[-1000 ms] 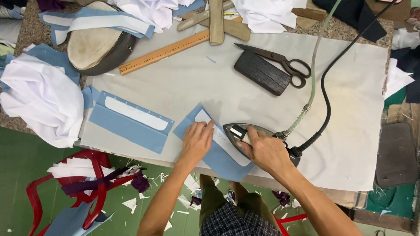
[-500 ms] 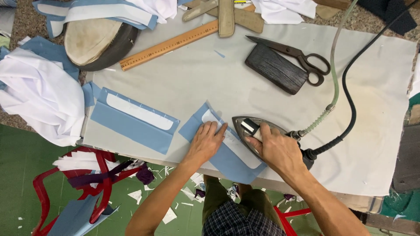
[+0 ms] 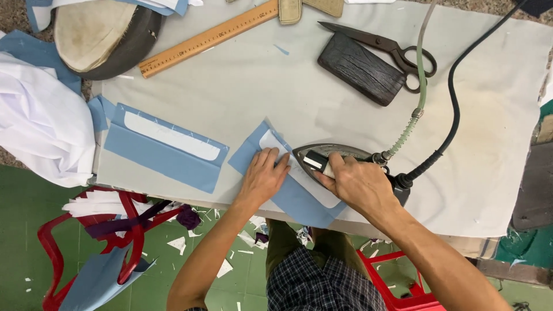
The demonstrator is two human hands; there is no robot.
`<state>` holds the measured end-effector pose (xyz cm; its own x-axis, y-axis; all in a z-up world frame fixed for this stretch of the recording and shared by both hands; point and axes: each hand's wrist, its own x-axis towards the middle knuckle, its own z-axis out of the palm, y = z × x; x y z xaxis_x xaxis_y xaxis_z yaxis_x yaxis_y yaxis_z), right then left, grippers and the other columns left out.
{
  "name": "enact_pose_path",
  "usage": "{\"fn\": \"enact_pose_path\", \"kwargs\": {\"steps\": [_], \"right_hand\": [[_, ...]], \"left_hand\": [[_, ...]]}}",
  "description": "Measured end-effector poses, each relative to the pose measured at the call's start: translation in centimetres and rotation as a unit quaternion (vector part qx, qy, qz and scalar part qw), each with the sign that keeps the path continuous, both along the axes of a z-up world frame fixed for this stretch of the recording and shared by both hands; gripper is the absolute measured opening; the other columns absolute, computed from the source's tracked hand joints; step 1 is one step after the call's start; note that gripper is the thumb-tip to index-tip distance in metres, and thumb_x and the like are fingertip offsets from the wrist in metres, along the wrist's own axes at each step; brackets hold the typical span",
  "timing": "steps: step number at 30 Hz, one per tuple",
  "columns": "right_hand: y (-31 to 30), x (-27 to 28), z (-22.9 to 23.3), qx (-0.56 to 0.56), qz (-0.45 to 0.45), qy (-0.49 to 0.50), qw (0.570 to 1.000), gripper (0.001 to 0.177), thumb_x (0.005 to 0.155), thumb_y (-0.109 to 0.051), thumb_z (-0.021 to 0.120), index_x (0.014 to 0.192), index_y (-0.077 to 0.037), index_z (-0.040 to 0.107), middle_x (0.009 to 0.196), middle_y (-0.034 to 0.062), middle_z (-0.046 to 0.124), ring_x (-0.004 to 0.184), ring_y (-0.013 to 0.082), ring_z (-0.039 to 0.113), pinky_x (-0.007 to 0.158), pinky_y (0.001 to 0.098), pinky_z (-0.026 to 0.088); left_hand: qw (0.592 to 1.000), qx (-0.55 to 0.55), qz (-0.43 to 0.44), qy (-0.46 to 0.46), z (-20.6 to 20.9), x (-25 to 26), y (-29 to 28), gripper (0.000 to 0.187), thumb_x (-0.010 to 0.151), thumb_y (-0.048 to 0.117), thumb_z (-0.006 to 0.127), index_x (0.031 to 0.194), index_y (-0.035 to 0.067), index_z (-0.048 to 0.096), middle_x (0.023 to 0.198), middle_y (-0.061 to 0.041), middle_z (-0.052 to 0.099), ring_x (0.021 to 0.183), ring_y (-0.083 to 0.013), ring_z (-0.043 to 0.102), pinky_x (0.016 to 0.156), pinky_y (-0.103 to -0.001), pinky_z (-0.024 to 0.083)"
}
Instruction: The person irons small rectangular pieces of white and blue fabric on a work table. They fold the fabric, use a steam iron to press it, and place a black rectangular object on top of the fabric while ironing. The person handles the fabric one piece at a time, moving finished pieces aside.
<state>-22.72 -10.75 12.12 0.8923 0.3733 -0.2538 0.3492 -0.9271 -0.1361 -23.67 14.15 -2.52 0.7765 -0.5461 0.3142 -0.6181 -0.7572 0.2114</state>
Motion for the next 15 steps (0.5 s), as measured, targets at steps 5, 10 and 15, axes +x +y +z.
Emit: {"fn": "enact_pose_path", "kwargs": {"steps": [5,10,15], "right_hand": [[0.0,0.1,0.0,0.000,0.009,0.006,1.000,0.044,0.098,-0.052,0.051,0.109,-0.010,0.062,0.069,0.0100,0.069,0.057,0.0258,0.074,0.053,0.0371,0.059],[0.1,0.1,0.5,-0.003,0.009,0.012,1.000,0.044,0.098,-0.051,0.052,0.110,-0.010,0.063,0.069,0.0102,0.070,0.057,0.0254,0.074,0.053,0.0371,0.059],[0.0,0.1,0.3,-0.005,0.009,0.012,1.000,0.045,0.099,-0.051,0.051,0.112,-0.010,0.063,0.070,0.0101,0.070,0.056,0.0245,0.074,0.052,0.0371,0.059]], "left_hand": [[0.999,0.013,0.019,-0.031,0.8,1.7,-0.1,0.029,0.100,0.024,0.064,0.126,0.011,0.068,0.100,-0.010,0.056,0.100,-0.0246,0.057,0.085,-0.036,0.050],[0.997,0.044,0.032,-0.047,0.9,2.5,-0.2,0.035,0.098,0.020,0.065,0.132,0.016,0.066,0.093,-0.007,0.052,0.091,-0.0223,0.055,0.080,-0.034,0.049],[0.997,0.064,0.014,-0.033,0.9,2.3,0.1,0.036,0.095,0.019,0.068,0.130,0.016,0.067,0.094,-0.009,0.053,0.095,-0.0251,0.055,0.084,-0.038,0.047]]}}
